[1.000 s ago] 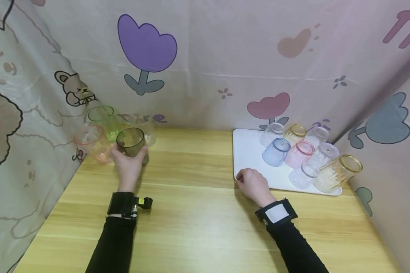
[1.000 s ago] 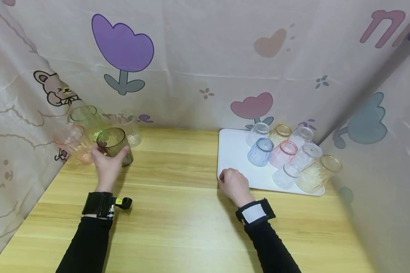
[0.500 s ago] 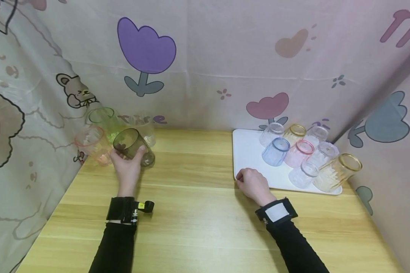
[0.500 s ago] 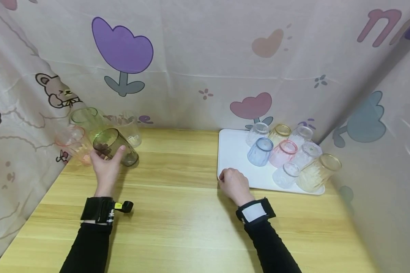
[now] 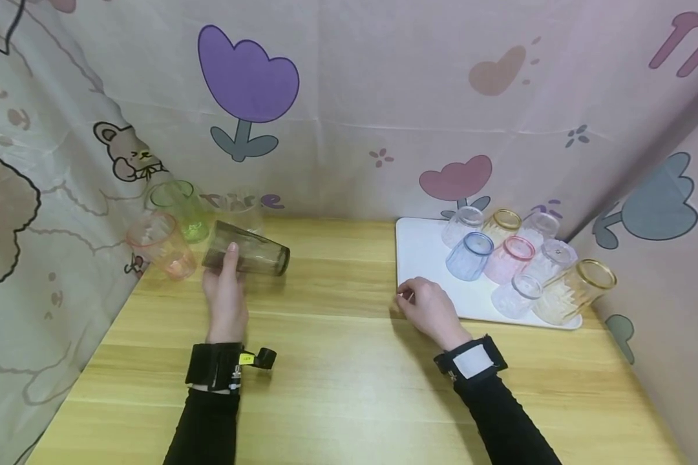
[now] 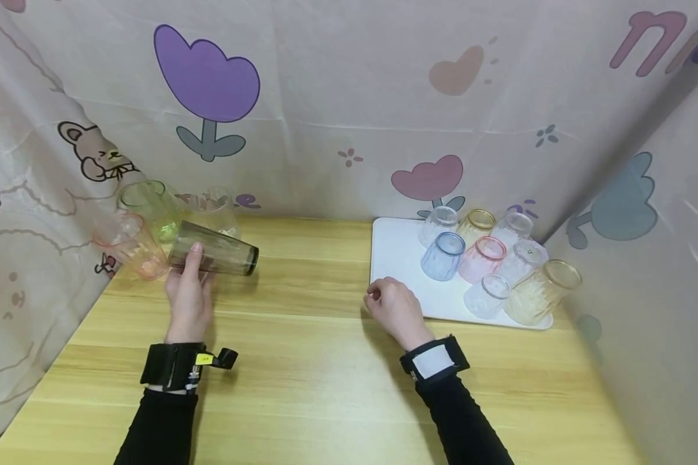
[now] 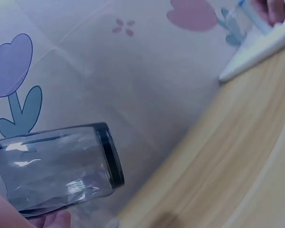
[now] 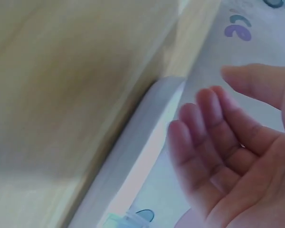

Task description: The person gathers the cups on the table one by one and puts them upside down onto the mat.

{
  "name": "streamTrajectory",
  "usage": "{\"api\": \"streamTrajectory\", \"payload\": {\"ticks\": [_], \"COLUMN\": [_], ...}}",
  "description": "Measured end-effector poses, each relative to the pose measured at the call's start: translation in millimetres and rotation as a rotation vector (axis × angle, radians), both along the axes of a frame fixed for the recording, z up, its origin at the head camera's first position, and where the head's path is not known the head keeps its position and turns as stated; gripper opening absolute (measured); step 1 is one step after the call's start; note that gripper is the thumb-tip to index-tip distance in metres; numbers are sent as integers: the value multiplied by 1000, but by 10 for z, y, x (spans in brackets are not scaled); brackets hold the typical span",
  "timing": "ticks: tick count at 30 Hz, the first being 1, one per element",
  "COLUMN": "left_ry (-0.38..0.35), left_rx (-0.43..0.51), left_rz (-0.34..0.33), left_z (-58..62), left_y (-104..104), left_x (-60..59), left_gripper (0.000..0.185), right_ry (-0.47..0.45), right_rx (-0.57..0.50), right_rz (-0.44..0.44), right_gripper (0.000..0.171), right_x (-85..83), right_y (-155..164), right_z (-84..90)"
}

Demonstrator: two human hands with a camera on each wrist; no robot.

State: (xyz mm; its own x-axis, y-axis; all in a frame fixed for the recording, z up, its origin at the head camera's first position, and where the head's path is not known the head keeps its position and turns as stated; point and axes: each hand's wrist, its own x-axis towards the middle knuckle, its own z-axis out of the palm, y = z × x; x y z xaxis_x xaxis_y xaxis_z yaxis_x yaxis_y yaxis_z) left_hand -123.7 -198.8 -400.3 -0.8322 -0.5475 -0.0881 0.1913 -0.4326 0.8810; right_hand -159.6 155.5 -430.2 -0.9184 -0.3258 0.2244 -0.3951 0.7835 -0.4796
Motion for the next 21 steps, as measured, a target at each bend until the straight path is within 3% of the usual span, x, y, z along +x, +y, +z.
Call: {"api": "streamTrajectory", "payload": {"ticks": [6,11,17,21], "left_ry": [-14,-9,-10,-35], "left_rx": [233,422,509,548], "left_rz": [-91,-167,-256,-330], "left_z": [-21,-71,-158,-197], "left_y": [137,279,468,604], "left_x": [25,45,74,84], "left_gripper": [43,51,76,76], "right_ry": [106,200,297,318], "right_rx": [-136,-233,-252,-250], "right_rz": [122,230,296,315], "right_gripper": [24,46,61,78], "right_x": [43,101,149,158], "right_y": [-133,-268,-423,-493], "right_z": [82,111,121,108]}}
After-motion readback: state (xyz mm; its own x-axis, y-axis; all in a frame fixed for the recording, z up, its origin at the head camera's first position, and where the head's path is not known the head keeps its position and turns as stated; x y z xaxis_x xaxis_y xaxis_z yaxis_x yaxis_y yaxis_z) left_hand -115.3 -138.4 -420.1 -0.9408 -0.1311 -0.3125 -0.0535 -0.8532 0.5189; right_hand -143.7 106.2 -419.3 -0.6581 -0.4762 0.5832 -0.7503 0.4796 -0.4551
